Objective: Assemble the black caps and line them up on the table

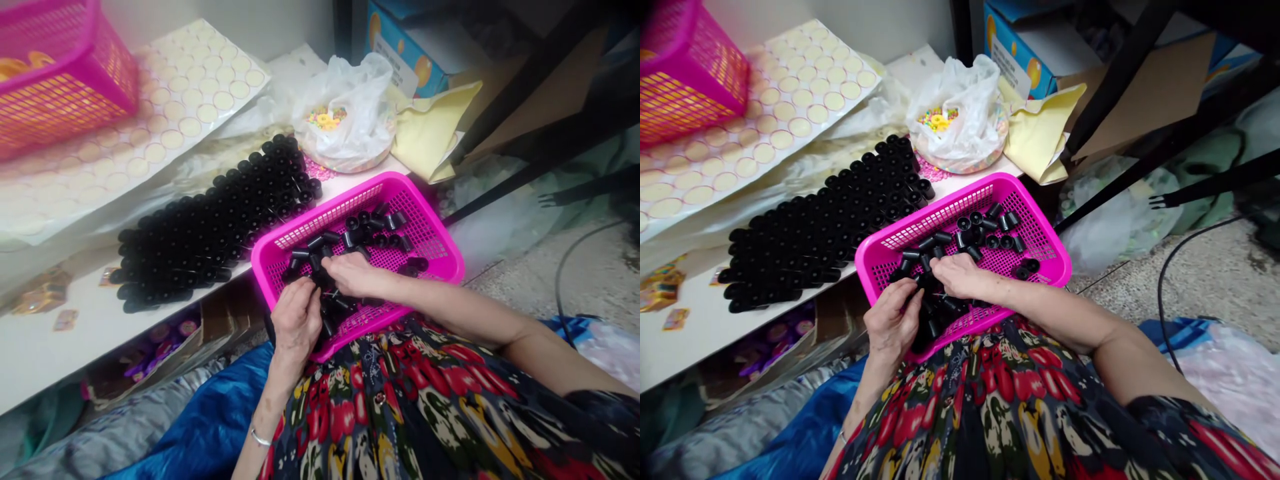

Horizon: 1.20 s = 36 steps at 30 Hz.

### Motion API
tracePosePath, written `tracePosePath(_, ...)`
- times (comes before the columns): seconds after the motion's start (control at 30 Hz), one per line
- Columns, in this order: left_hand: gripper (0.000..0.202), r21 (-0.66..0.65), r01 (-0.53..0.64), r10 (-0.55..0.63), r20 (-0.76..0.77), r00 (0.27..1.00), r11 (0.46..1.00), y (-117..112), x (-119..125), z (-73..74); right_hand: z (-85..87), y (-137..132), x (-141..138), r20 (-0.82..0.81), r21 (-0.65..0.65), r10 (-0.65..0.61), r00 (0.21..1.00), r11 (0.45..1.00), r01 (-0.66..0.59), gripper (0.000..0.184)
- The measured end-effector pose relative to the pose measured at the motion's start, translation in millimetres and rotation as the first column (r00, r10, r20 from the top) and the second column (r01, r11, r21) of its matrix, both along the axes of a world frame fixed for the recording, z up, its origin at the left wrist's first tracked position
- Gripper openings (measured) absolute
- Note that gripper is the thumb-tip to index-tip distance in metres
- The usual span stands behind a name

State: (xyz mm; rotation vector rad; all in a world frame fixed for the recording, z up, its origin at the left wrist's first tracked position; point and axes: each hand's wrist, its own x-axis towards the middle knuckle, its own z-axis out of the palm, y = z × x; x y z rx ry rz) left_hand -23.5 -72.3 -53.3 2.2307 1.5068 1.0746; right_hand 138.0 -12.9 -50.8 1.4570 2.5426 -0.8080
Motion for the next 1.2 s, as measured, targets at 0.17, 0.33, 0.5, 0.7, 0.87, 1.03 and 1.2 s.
tracePosePath(0.17,0.015,-0.083,0.126,-0.131,-0.058,0.990,0.989,4.8,7.4,5.7,1.0,-0.2,47.7,-0.424,-0.254,-0.366,0.828,0.926,0.279,0.030)
tracePosePath(0.33,0.022,-0.518,0.316,-0.544,-0.378,0.749,0.795,14.9,42.5,12.2,-3.2,-23.0,87.5,-0.601,-0.641,-0.746,0.287,0.664,0.384,0.033)
tracePosePath(0.5,0.025,-0.648,0.215,-0.585,-0.432,0.686,0.731,16.6,68.0,-1.4,-7.2,-47.6,94.7,-0.591,-0.787,-0.806,0.036,0.586,0.193,0.033)
tracePosePath(0.7,0.023,-0.595,0.211,-0.475,-0.331,0.815,0.776,20.7,58.8,-8.6,-4.0,-52.9,88.0,-0.547,-0.837,-0.830,-0.106,0.547,0.035,0.032)
tracePosePath(0.87,0.036,-0.654,0.196,-0.116,0.164,0.980,0.731,24.9,54.5,-1.0,-2.4,-50.5,85.2,-0.571,-0.821,-0.811,-0.130,0.566,0.076,0.030)
tracePosePath(1.03,0.029,-0.712,0.341,0.176,0.544,0.821,0.614,26.1,56.8,14.6,0.7,-51.5,78.8,-0.585,-0.811,-0.799,-0.137,0.581,0.072,0.027)
tracePosePath(1.2,0.034,-0.616,0.530,0.265,0.760,0.593,0.582,22.4,59.6,11.6,0.9,-52.7,70.8,-0.583,-0.810,-0.802,-0.131,0.586,0.022,0.025)
